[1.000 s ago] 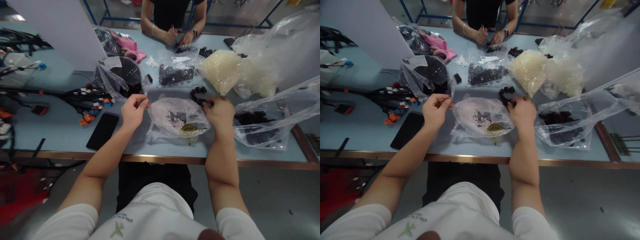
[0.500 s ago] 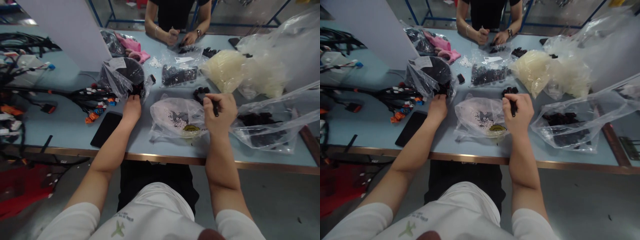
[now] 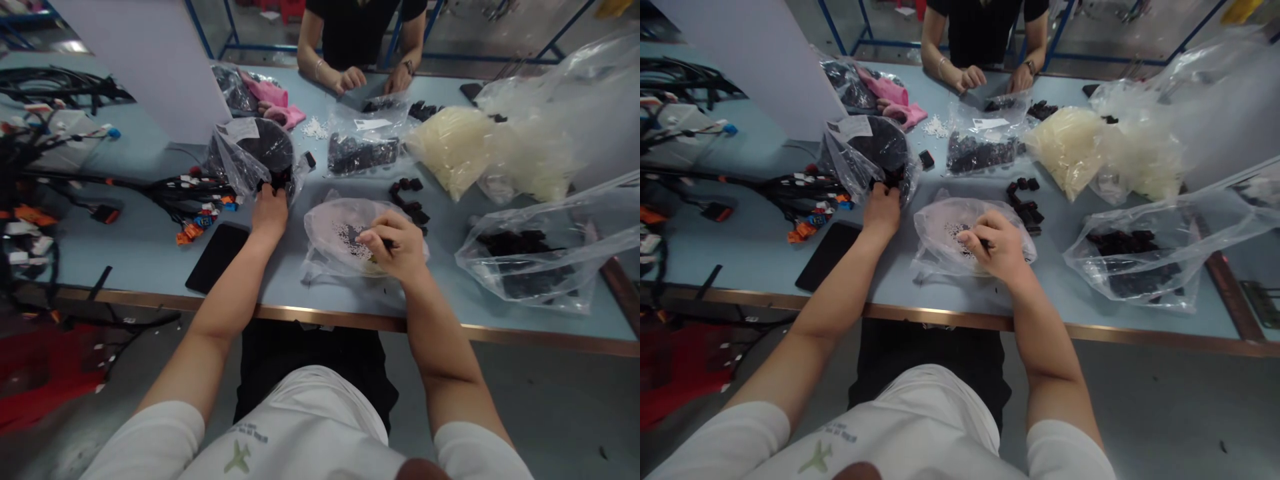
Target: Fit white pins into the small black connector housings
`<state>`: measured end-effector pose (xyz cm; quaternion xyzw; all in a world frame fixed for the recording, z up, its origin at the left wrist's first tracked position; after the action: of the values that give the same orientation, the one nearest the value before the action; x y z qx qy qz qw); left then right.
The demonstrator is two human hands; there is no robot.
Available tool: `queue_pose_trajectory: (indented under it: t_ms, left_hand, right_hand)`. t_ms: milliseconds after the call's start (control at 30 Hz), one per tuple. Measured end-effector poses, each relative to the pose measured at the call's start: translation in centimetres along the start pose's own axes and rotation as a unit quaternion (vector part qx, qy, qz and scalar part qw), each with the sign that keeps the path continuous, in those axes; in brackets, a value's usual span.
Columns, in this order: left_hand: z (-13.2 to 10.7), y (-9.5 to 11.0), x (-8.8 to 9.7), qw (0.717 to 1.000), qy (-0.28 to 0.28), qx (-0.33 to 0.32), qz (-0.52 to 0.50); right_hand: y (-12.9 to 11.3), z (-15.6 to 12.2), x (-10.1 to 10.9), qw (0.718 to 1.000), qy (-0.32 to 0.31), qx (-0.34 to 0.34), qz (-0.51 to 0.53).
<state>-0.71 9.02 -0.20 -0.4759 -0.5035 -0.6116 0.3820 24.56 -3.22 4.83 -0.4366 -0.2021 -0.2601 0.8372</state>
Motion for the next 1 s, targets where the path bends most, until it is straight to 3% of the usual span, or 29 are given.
queue_pose_trajectory:
  t_ms: [133, 233, 333, 433, 533, 633, 733, 800, 1000]
  left_hand:
    - [-0.4, 0.2, 0.4, 0.999, -0.026, 0.012, 0.043]
    - [-0.6, 0.3, 0.6, 0.999, -0.010, 0.012, 0.042]
    - [-1.0, 0.3, 1.0, 0.998, 0.051, 0.001, 0.023]
    - [-1.7, 0.6, 1.8, 0.984, 0.153, -0.049, -0.074]
    - [-3.0, 1.4, 2.2, 0.923, 0.202, -0.127, -0.302]
    - [-4.0, 2.7, 1.2, 0.806, 0.121, -0.133, -0.564]
    - [-4.8, 4.4, 0.2, 0.710, 0.027, -0.104, -0.696]
    - [-5.1, 5.1, -0.1, 0.680, -0.004, -0.081, -0.729]
    - [-5.4, 5.8, -0.7, 0.658, -0.066, -0.027, -0.750]
  right_hand:
    - [0.6, 0.1, -0.4, 1.000, -0.018, -0.006, -0.019]
    - [1.4, 0.2, -1.0, 0.997, -0.041, -0.036, -0.045]
    - [2.1, 0.2, -1.9, 0.991, -0.082, -0.064, -0.086]
    - [2.8, -0.2, -3.1, 0.966, -0.171, -0.097, -0.167]
    - [3.1, -0.6, -4.1, 0.918, -0.278, -0.124, -0.256]
    - [3.2, -0.9, -4.7, 0.877, -0.355, -0.131, -0.294]
    - [3.3, -0.9, -5.0, 0.866, -0.375, -0.130, -0.303]
    - [3.6, -0.8, -5.1, 0.877, -0.359, -0.127, -0.293]
    - [4.6, -0.8, -4.9, 0.933, -0.266, -0.111, -0.217]
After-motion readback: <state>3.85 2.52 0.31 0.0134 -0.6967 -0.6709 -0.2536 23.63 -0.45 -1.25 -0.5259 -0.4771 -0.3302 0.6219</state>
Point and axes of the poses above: each hand's wrist, its own z-axis towards the middle knuckle, its own x-axis out of the back of the hand, y = z × x, the point moved 5 cm from there along z, towards the middle knuckle, and after that the axes turned 8 degrees about -x, right-handed, at the moved point
